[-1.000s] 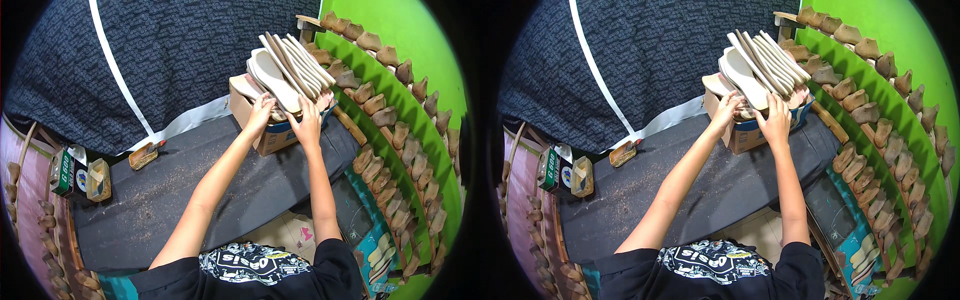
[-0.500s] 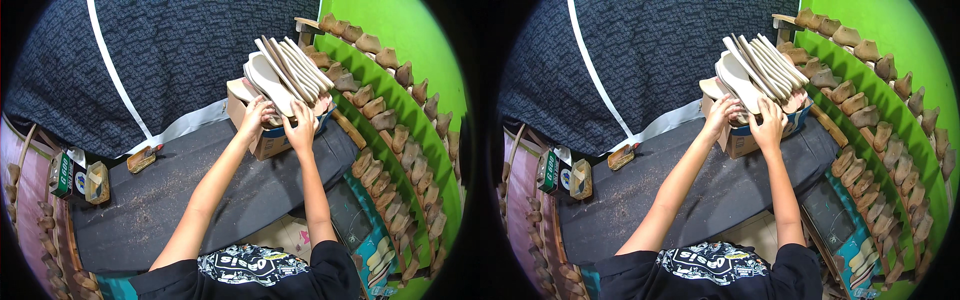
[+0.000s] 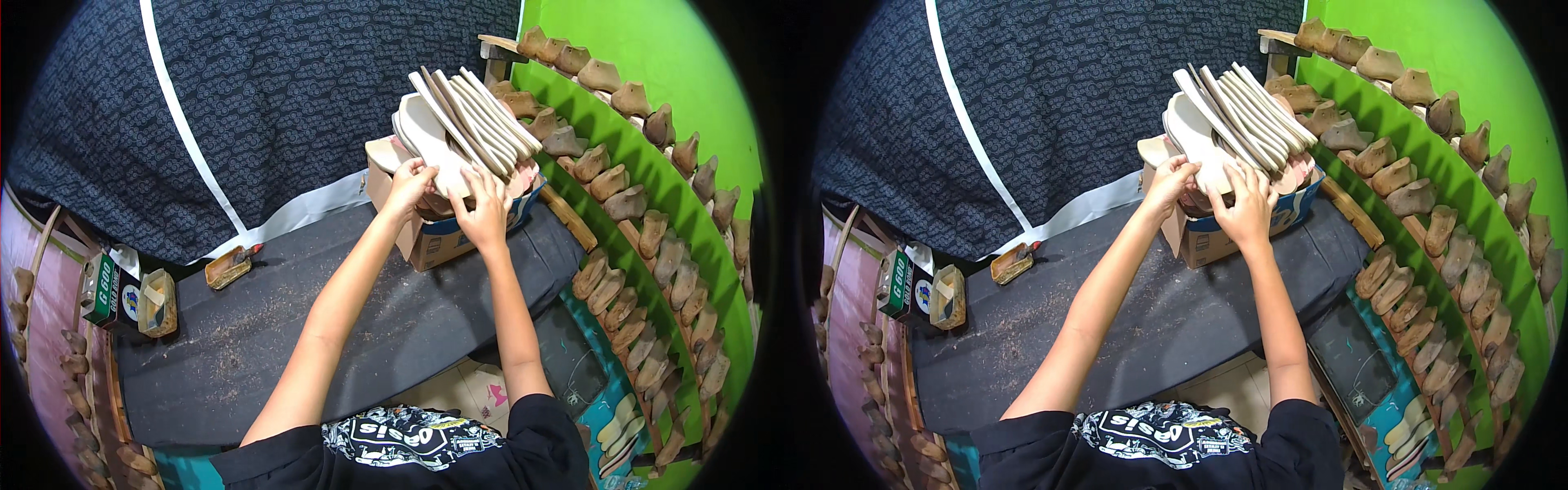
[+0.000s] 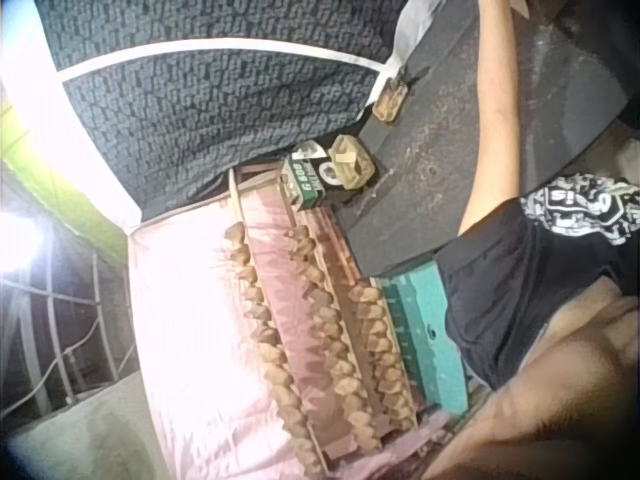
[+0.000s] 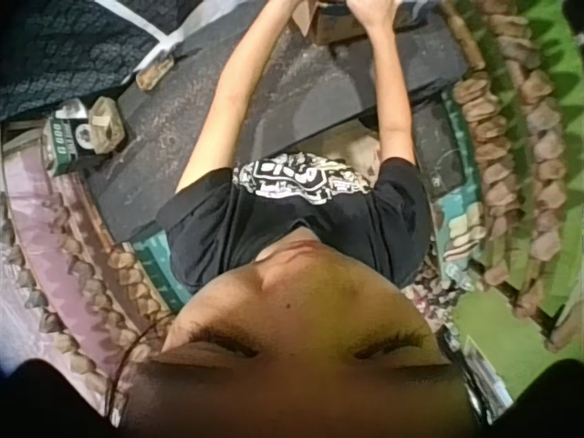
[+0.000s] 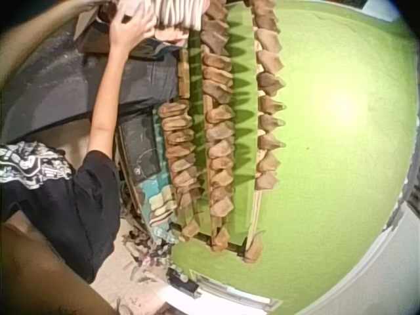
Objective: The person takes shoe soles from a cardboard box, applies adhesive onto them using a brush, and places them into a plastic basket.
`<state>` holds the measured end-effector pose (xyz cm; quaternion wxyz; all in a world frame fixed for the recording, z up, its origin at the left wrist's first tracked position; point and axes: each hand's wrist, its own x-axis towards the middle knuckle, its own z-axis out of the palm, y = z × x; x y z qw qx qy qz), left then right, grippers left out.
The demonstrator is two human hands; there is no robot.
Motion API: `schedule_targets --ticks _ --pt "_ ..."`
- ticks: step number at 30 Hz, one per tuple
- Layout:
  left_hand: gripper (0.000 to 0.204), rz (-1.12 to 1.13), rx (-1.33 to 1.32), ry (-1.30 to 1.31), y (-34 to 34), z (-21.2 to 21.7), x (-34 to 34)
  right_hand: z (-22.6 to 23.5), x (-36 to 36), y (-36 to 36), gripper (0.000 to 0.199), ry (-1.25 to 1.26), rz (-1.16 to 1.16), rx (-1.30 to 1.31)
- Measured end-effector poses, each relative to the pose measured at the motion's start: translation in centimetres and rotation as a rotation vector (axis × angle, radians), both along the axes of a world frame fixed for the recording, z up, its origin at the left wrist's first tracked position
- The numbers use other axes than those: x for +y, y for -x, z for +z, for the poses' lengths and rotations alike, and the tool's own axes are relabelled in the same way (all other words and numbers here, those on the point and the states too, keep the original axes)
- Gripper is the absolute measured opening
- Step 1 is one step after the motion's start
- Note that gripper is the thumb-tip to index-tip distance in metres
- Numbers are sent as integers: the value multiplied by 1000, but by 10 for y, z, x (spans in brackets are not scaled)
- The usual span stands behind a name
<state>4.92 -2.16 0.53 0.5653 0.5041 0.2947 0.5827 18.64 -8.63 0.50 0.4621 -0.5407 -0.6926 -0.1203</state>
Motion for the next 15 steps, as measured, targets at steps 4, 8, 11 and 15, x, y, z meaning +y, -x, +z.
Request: schedule_targets --ticks 4,8,11,15 --pt "29 65 49 13 1 0 1 11 19 -4 60 47 22 -105" --pt "32 101 57 26 13 -7 1 5 28 1 61 -12 10 -183" --pt "34 133 86 23 27 -10 -2 5 26 6 62 19 3 -172" --pt "32 140 34 -5 42 -9 -19 7 21 15 53 -69 28 -96"
